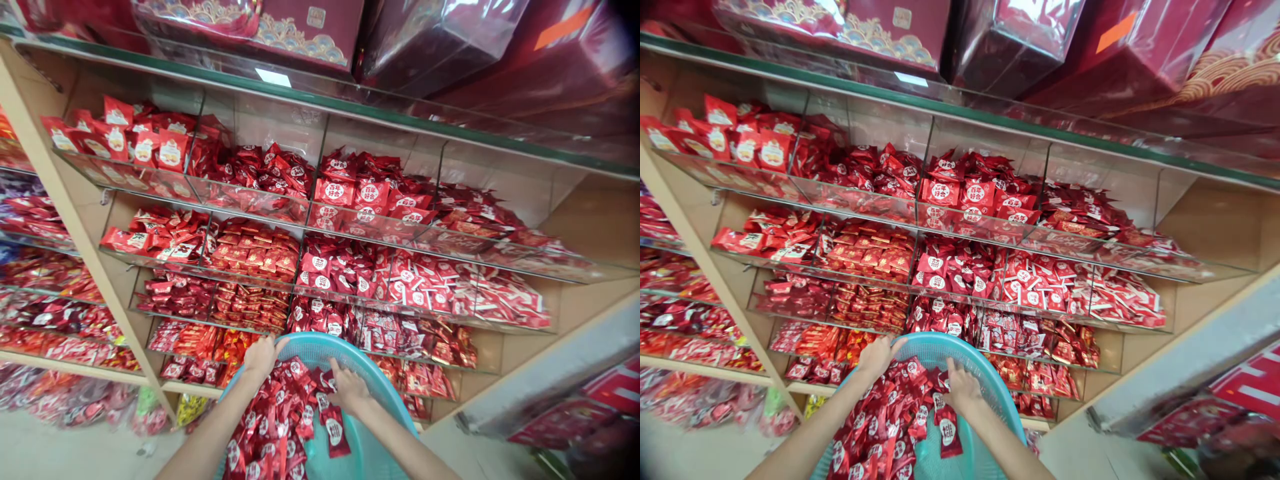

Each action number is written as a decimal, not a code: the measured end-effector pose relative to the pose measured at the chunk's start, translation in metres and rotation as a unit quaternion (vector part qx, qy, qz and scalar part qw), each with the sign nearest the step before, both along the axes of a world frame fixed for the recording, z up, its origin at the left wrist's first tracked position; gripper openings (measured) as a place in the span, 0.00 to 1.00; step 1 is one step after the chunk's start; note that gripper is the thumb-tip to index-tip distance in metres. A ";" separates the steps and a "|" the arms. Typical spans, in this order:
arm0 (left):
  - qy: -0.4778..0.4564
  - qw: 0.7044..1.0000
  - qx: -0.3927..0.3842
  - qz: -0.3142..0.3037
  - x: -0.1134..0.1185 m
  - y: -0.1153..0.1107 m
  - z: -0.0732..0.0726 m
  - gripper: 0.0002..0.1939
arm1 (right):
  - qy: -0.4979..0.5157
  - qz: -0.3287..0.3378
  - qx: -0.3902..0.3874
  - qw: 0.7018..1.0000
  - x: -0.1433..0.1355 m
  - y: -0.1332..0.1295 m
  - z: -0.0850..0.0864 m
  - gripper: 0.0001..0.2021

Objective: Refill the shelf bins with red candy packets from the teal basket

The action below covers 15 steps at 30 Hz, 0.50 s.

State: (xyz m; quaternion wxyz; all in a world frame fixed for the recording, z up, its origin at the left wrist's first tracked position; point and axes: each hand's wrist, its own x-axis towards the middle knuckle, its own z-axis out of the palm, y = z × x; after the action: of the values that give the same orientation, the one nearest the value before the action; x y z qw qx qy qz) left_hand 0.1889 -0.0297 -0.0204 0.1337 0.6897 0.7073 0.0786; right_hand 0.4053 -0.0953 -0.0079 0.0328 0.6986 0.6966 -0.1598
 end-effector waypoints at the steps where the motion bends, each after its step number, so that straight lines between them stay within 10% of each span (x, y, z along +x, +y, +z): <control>1: -0.002 1.000 -0.002 -0.001 0.000 0.000 0.001 0.32 | -0.022 0.003 -0.008 1.000 0.002 -0.003 0.001 0.35; 11: 0.009 1.000 -0.003 0.000 0.000 0.001 -0.001 0.32 | -0.106 -0.010 -0.062 0.992 0.003 -0.020 0.009 0.32; 15: 0.011 1.000 0.004 -0.001 0.000 0.001 -0.003 0.32 | -0.098 0.003 -0.022 0.995 -0.007 -0.013 0.040 0.30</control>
State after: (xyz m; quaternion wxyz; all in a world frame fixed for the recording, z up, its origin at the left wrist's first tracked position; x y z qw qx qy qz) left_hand 0.1889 -0.0283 -0.0237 0.1234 0.6919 0.7076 0.0732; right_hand 0.3986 -0.1081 0.0326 0.1173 0.7077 0.6887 -0.1058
